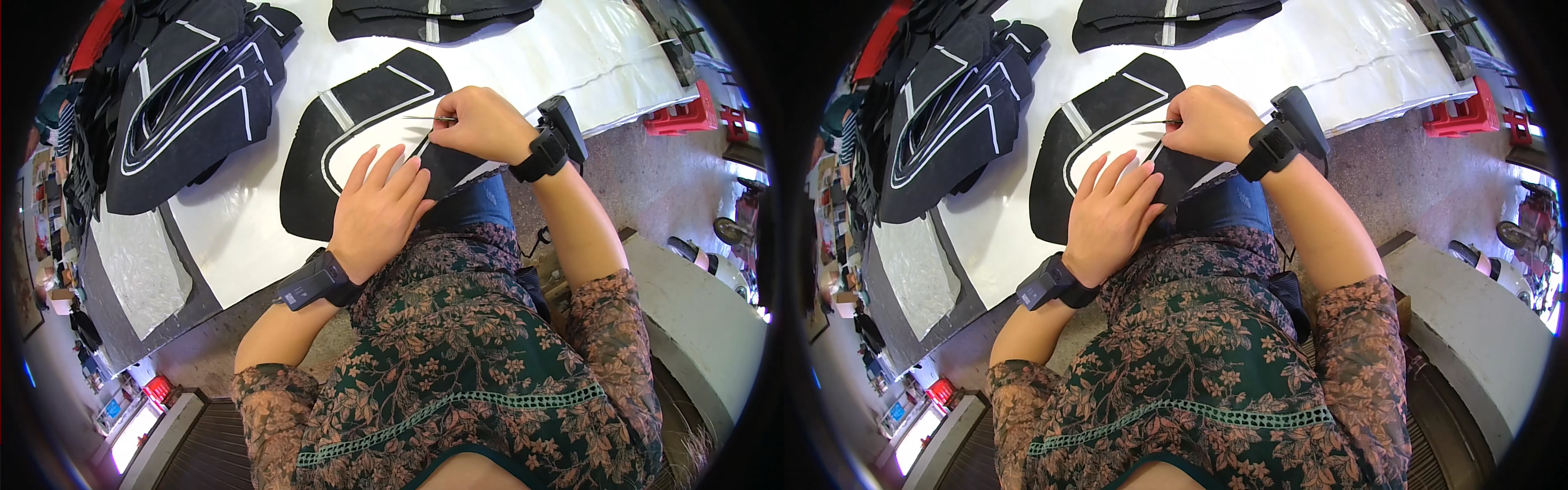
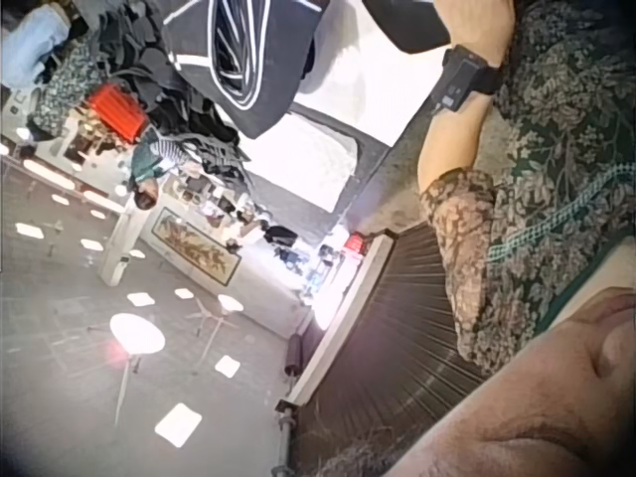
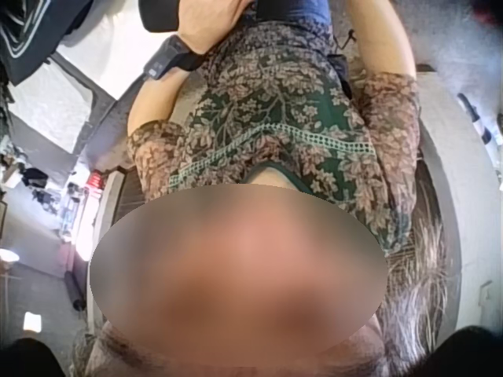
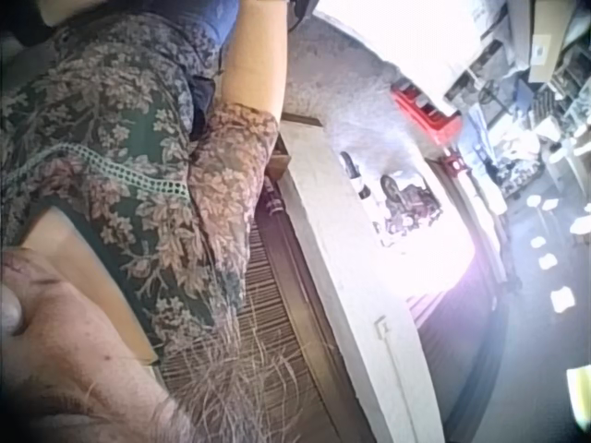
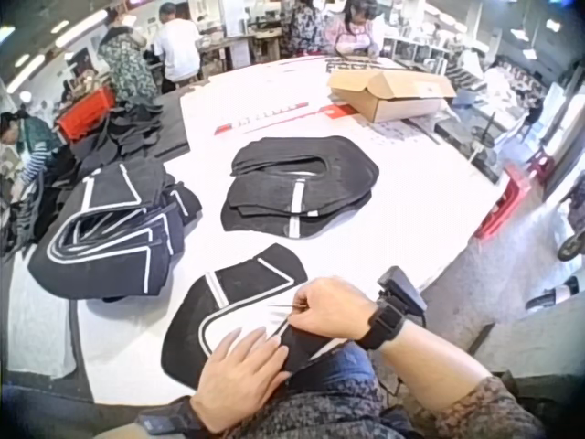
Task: Trimming excess material and thread from shoe upper components using small snips.
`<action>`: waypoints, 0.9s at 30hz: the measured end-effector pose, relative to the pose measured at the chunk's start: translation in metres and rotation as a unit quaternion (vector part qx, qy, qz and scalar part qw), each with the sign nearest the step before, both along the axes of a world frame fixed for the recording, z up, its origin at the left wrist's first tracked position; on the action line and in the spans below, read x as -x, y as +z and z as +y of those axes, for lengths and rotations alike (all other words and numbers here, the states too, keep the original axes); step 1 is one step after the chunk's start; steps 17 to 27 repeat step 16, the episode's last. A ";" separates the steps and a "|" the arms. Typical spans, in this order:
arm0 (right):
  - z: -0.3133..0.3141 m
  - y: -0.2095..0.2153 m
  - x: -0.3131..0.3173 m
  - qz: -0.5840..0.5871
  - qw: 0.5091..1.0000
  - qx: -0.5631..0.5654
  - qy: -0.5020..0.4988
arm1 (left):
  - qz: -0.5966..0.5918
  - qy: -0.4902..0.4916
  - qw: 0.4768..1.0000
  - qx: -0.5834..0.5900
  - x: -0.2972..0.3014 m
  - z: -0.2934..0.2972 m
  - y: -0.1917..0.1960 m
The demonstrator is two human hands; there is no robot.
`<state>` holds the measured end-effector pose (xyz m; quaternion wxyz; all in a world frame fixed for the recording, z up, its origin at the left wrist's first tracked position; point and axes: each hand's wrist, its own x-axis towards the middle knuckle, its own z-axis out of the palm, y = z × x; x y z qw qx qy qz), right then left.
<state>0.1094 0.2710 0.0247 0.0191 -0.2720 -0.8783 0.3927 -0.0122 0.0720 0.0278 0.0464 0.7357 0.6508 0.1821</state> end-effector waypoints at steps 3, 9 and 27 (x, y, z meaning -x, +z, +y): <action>0.000 -0.002 0.002 -0.020 1.000 -0.006 0.001 | 0.009 0.002 1.000 0.008 -0.002 0.008 0.000; 0.014 0.001 -0.007 0.029 0.998 0.017 0.049 | 0.005 -0.001 1.000 0.006 0.002 0.008 -0.002; 0.024 0.015 -0.005 0.018 0.994 0.089 0.063 | -0.031 -0.007 0.999 0.019 0.008 0.001 -0.009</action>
